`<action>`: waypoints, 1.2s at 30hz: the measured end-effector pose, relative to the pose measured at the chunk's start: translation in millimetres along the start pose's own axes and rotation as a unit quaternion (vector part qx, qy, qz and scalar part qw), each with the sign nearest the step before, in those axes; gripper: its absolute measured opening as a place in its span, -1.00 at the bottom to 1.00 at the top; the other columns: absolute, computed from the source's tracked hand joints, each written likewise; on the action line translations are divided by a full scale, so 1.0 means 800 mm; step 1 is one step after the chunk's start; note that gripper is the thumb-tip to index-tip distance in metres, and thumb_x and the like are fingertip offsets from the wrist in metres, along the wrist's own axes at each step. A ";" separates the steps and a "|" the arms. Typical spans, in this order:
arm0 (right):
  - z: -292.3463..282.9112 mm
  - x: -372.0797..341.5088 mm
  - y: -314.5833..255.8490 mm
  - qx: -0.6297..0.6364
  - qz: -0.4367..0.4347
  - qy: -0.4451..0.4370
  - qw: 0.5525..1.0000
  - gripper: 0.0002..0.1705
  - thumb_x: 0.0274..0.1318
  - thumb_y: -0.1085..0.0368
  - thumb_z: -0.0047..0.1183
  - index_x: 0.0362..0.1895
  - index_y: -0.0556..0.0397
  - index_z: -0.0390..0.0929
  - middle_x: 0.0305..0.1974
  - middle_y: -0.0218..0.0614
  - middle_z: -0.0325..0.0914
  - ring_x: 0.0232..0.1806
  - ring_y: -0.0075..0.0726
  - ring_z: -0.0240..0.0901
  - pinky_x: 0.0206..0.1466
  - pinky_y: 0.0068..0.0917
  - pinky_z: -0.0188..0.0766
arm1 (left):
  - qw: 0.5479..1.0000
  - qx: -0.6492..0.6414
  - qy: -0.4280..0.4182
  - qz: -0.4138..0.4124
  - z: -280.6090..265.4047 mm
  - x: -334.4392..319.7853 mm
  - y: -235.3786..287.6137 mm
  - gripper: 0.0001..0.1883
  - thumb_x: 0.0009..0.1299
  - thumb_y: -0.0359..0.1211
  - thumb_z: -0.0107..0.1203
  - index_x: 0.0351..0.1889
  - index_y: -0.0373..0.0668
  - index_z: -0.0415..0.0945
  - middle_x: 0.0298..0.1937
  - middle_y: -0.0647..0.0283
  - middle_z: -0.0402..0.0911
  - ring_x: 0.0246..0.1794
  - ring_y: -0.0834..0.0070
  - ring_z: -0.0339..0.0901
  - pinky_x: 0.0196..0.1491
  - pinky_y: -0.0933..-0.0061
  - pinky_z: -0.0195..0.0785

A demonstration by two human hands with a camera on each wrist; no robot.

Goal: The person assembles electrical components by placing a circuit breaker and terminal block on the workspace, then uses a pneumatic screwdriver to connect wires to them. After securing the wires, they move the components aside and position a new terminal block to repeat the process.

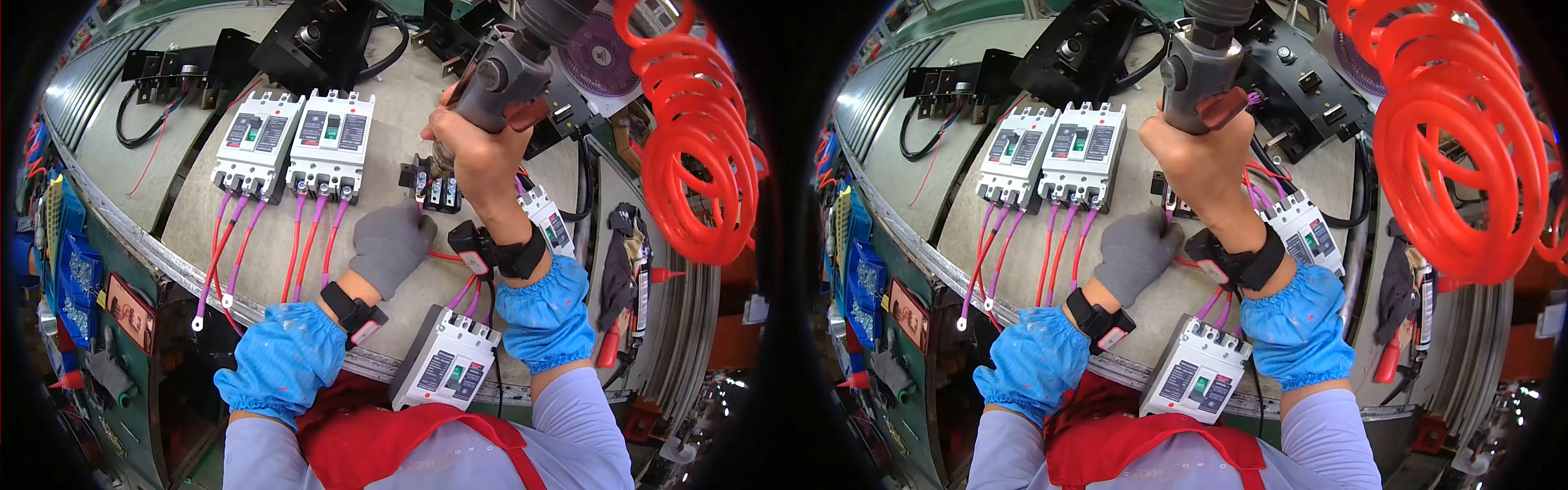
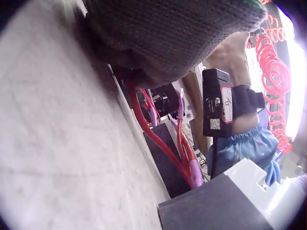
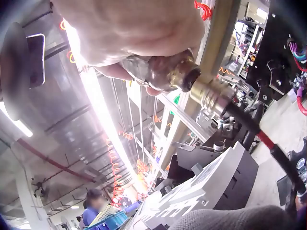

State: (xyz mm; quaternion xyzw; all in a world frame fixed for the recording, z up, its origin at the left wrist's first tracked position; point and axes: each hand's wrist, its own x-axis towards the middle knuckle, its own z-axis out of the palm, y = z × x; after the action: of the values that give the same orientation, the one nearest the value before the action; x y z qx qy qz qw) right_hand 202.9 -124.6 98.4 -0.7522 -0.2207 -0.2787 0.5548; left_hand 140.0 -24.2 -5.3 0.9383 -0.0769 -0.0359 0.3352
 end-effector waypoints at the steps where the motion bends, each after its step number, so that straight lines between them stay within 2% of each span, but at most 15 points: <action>1: 0.002 0.000 0.003 0.000 -0.009 0.011 1.000 -0.88 -0.23 0.54 0.06 -0.49 0.20 0.40 -0.56 -0.36 0.43 -0.60 -0.42 0.40 -0.48 -0.50 0.37 | 1.000 -0.001 -0.003 -0.002 0.000 0.000 0.000 -0.68 0.27 -0.09 0.06 -0.44 -0.18 0.50 -0.52 0.00 0.56 -0.45 0.01 0.55 -0.37 0.05 0.36; 3: 0.005 -0.001 0.004 0.022 0.004 0.029 0.999 -0.88 -0.28 0.51 0.10 -0.59 0.15 0.40 -0.60 -0.40 0.40 -0.63 -0.43 0.34 -0.52 -0.54 0.29 | 1.000 -0.003 0.000 -0.001 0.000 0.001 0.000 -0.68 0.27 -0.10 0.06 -0.46 -0.18 0.50 -0.52 0.00 0.56 -0.46 0.01 0.55 -0.38 0.05 0.36; 5: 0.005 -0.003 0.001 0.066 0.049 0.044 0.996 -0.87 -0.29 0.52 0.11 -0.61 0.14 0.39 -0.59 -0.39 0.39 -0.63 -0.37 0.34 -0.51 -0.54 0.30 | 1.000 -0.005 0.004 0.002 0.000 0.001 0.000 -0.68 0.28 -0.10 0.06 -0.47 -0.18 0.50 -0.53 -0.01 0.56 -0.46 0.01 0.55 -0.38 0.05 0.36; 7: 0.001 -0.005 0.005 0.045 0.032 0.028 0.998 -0.87 -0.29 0.52 0.10 -0.61 0.14 0.39 -0.59 -0.40 0.39 -0.63 -0.41 0.34 -0.51 -0.55 0.29 | 1.000 -0.007 0.011 0.005 0.000 0.001 0.000 -0.68 0.28 -0.10 0.06 -0.48 -0.18 0.50 -0.54 -0.01 0.56 -0.47 0.01 0.55 -0.39 0.04 0.36; 10: -0.001 -0.008 0.007 0.051 0.043 0.022 0.998 -0.90 -0.26 0.50 0.11 -0.58 0.16 0.42 -0.59 -0.43 0.43 -0.61 -0.50 0.34 -0.49 -0.55 0.29 | 1.000 -0.002 0.019 0.012 0.000 0.000 -0.001 -0.68 0.28 -0.10 0.05 -0.48 -0.18 0.50 -0.54 -0.01 0.55 -0.48 0.00 0.54 -0.39 0.04 0.36; 14: 0.000 -0.005 0.002 0.146 0.096 0.042 0.984 -0.89 -0.23 0.46 0.12 -0.50 0.19 0.49 -0.57 -0.45 0.49 -0.58 -0.60 0.36 -0.47 -0.55 0.32 | 1.000 0.001 0.013 0.000 -0.001 0.002 0.002 -0.67 0.29 -0.10 0.04 -0.47 -0.19 0.50 -0.55 -0.01 0.56 -0.48 0.00 0.54 -0.40 0.04 0.36; 23: -0.009 -0.001 0.006 0.161 0.123 0.024 0.979 -0.85 -0.27 0.47 0.16 -0.47 0.20 0.50 -0.58 -0.42 0.53 -0.57 -0.55 0.47 -0.46 -0.55 0.40 | 1.000 0.014 0.005 -0.008 0.000 0.002 0.002 -0.67 0.29 -0.10 0.04 -0.47 -0.19 0.49 -0.54 -0.01 0.56 -0.48 0.00 0.55 -0.39 0.05 0.36; 26: -0.013 -0.005 0.003 0.150 0.125 -0.019 0.981 -0.76 -0.13 0.48 0.05 -0.26 0.25 0.43 -0.50 -0.27 0.50 -0.50 -0.32 0.55 -0.35 -0.41 0.48 | 1.000 0.020 0.006 -0.013 0.001 0.004 0.002 -0.67 0.29 -0.10 0.04 -0.47 -0.18 0.49 -0.54 -0.01 0.56 -0.47 0.00 0.55 -0.39 0.04 0.36; 32: -0.009 -0.007 0.000 0.119 0.092 -0.015 0.988 -0.74 -0.14 0.49 0.05 -0.25 0.26 0.45 -0.51 -0.26 0.51 -0.51 -0.33 0.54 -0.36 -0.42 0.47 | 1.000 0.015 0.019 0.003 0.001 0.002 0.001 -0.66 0.29 -0.09 0.04 -0.47 -0.19 0.48 -0.51 -0.01 0.56 -0.44 0.00 0.55 -0.38 0.04 0.36; 34: -0.012 -0.001 -0.006 0.121 0.110 -0.022 0.986 -0.74 -0.16 0.49 0.05 -0.26 0.27 0.45 -0.52 -0.26 0.52 -0.51 -0.33 0.54 -0.36 -0.41 0.47 | 1.000 0.013 0.020 0.004 0.003 0.002 0.000 -0.66 0.30 -0.09 0.04 -0.48 -0.19 0.48 -0.51 -0.02 0.56 -0.42 0.00 0.55 -0.38 0.04 0.36; 36: -0.015 0.004 -0.017 0.126 0.116 -0.003 0.985 -0.73 -0.17 0.48 0.05 -0.26 0.27 0.46 -0.53 -0.25 0.51 -0.52 -0.32 0.53 -0.36 -0.40 0.47 | 1.000 0.001 0.000 0.010 -0.001 0.001 0.000 -0.67 0.31 -0.11 0.05 -0.37 -0.22 0.51 -0.46 -0.03 0.57 -0.43 0.00 0.55 -0.36 0.04 0.37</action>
State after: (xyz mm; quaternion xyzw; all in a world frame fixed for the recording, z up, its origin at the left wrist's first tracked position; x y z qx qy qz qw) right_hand 194.9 -132.2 113.1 -0.6972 -0.1670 -0.1803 0.6734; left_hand 141.1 -23.7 -4.9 0.9378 -0.0866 -0.0327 0.3345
